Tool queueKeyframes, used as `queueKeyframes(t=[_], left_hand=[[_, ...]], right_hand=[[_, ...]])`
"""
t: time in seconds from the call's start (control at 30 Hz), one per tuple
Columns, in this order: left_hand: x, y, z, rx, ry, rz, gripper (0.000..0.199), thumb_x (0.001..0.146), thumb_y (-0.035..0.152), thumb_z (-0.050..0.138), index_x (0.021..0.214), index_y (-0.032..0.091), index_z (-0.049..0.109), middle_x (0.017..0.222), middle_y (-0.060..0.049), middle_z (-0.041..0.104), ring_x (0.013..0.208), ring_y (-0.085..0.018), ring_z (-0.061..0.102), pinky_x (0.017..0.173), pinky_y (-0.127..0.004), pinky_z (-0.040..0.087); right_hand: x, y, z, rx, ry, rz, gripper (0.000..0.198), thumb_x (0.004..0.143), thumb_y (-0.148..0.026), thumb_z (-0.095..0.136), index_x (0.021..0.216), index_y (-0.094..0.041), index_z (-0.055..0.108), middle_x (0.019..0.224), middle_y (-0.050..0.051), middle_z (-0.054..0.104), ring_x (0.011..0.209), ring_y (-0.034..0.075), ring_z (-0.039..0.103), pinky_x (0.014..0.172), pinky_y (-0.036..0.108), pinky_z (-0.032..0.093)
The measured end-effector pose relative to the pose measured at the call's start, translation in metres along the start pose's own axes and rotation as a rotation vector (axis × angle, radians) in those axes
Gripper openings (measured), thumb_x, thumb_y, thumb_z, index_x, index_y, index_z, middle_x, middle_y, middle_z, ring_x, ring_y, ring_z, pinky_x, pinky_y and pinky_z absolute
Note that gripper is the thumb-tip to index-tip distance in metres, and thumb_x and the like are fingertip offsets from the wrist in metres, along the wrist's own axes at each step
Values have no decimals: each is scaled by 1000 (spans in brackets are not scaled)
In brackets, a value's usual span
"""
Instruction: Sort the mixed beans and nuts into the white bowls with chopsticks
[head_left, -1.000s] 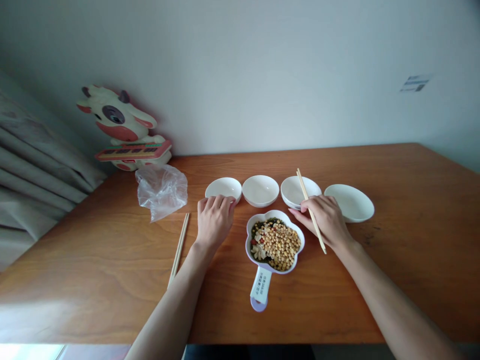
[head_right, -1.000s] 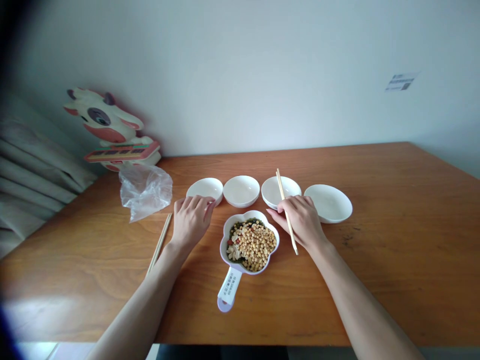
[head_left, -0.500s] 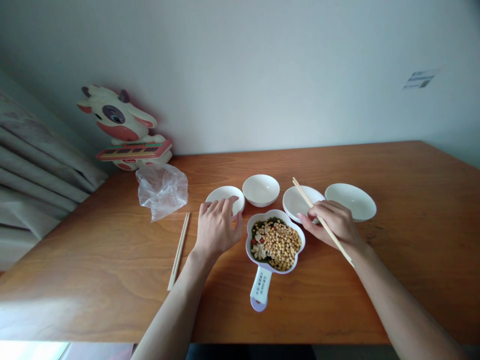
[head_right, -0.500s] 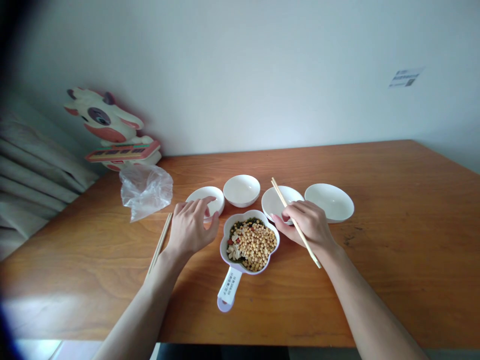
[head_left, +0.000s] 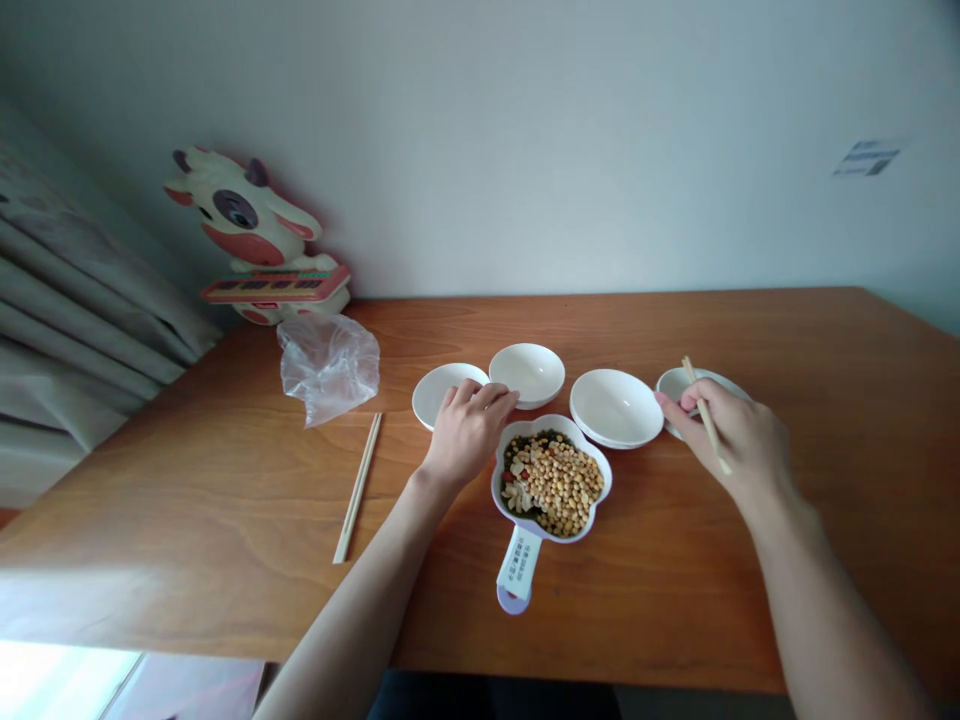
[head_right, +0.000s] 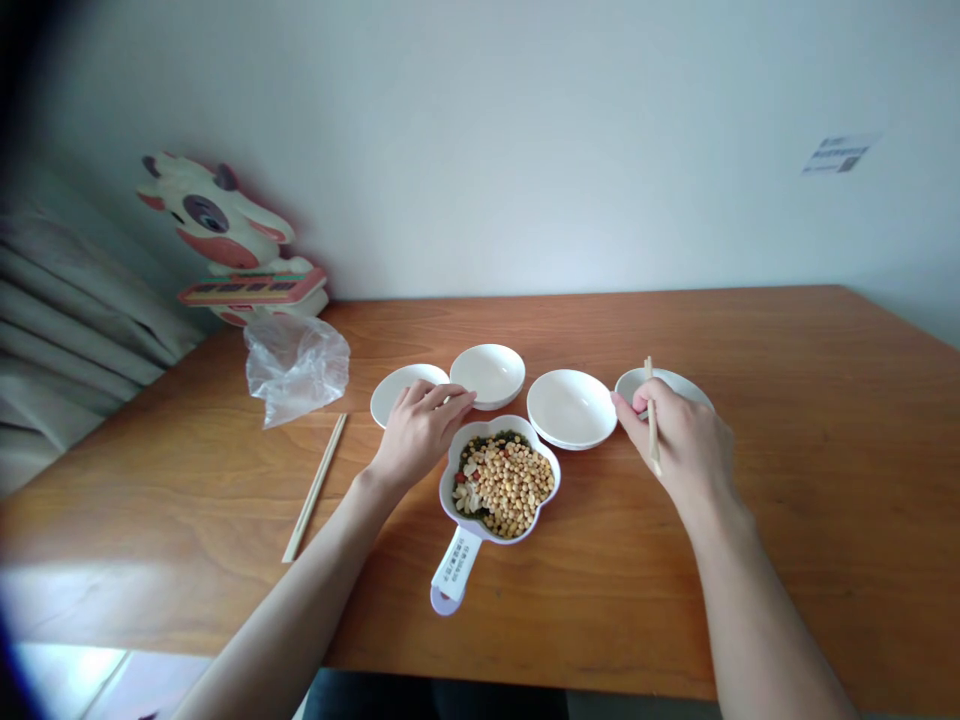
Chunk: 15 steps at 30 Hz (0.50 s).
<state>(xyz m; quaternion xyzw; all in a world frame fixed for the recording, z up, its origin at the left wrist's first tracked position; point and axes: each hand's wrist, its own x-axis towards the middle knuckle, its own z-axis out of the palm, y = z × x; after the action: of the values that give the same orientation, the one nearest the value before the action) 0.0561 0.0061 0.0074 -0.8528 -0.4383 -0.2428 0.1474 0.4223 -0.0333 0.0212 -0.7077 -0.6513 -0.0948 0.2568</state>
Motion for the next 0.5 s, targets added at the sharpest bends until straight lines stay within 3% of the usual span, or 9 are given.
queueKeyframes(t=[0.23,0.5], left_hand=[[3,2,-6,-91,-1,73,16,109,23,64,113,24,80,113,-5,81,99,-25,63,83,-39,48],[5,11,-11,-203,49,112,18,111,28,62,110,22,79,109,-5,81,95,-22,64,85,-38,50]], right_hand=[[0,6,-14,10,-104,-114,36,91,-47,74,79,-26,48,65,-3,54,54,15,30,55,32,26],[-4,15,-19,3,-173,-174,35,83,-48,82,79,-27,54,69,-3,61,51,14,39,53,31,27]])
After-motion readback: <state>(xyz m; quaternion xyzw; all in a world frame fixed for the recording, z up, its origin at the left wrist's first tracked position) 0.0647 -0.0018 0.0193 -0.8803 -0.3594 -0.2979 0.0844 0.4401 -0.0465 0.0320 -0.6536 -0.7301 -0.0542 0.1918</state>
